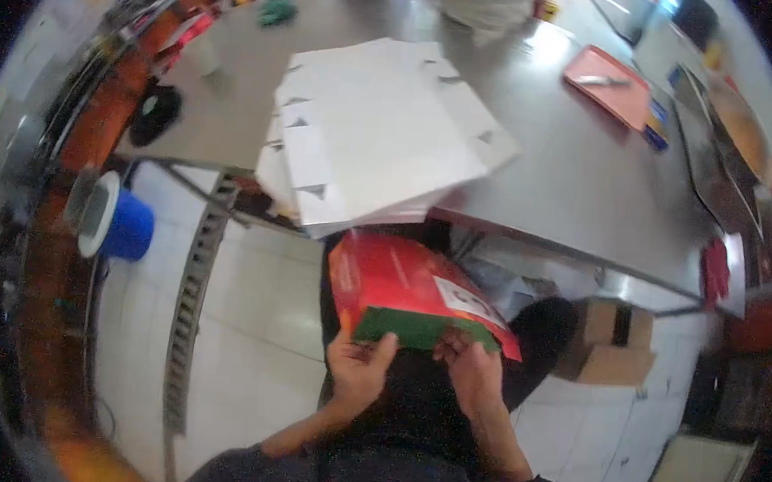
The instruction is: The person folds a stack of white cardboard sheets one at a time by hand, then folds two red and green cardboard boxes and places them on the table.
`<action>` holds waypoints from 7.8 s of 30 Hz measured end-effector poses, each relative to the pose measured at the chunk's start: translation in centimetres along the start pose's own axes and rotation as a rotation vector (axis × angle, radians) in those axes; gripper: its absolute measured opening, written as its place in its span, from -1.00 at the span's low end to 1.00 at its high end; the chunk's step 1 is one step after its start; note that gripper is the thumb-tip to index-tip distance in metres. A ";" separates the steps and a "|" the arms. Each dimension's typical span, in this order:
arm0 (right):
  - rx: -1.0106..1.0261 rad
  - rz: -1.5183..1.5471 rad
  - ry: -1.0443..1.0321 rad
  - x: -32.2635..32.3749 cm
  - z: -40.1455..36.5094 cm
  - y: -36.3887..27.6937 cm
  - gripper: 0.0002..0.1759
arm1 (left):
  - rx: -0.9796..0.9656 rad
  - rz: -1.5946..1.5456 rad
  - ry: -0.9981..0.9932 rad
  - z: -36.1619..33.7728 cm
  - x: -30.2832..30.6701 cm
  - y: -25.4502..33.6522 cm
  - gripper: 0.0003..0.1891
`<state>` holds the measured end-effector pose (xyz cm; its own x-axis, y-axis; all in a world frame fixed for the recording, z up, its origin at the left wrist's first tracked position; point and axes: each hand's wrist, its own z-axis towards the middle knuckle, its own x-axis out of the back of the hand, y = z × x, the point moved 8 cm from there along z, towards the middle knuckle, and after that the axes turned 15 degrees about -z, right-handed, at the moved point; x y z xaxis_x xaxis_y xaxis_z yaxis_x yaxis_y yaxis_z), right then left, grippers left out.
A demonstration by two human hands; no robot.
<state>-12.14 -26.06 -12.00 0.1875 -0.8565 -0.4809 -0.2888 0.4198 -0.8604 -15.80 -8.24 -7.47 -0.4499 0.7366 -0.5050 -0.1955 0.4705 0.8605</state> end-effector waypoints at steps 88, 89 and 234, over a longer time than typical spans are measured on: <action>0.346 -1.076 0.151 0.5 -1.4 -6.4 -0.41 | 0.452 0.286 -0.078 2.9 -3.0 -6.8 -0.58; 0.356 -1.079 0.143 0.8 -1.1 -6.5 -0.41 | 0.519 0.134 -0.082 3.0 -1.6 -8.3 -0.60; 0.360 -0.384 0.703 16.8 3.4 -21.8 -0.26 | -0.754 0.952 -0.607 11.4 -11.7 12.8 -0.65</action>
<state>0.52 -48.57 -1.88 -0.4455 -0.8946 -0.0334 0.0113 0.0317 -0.9994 -3.10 -5.29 8.62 -0.2632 0.8127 0.5198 -0.5403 -0.5706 0.6185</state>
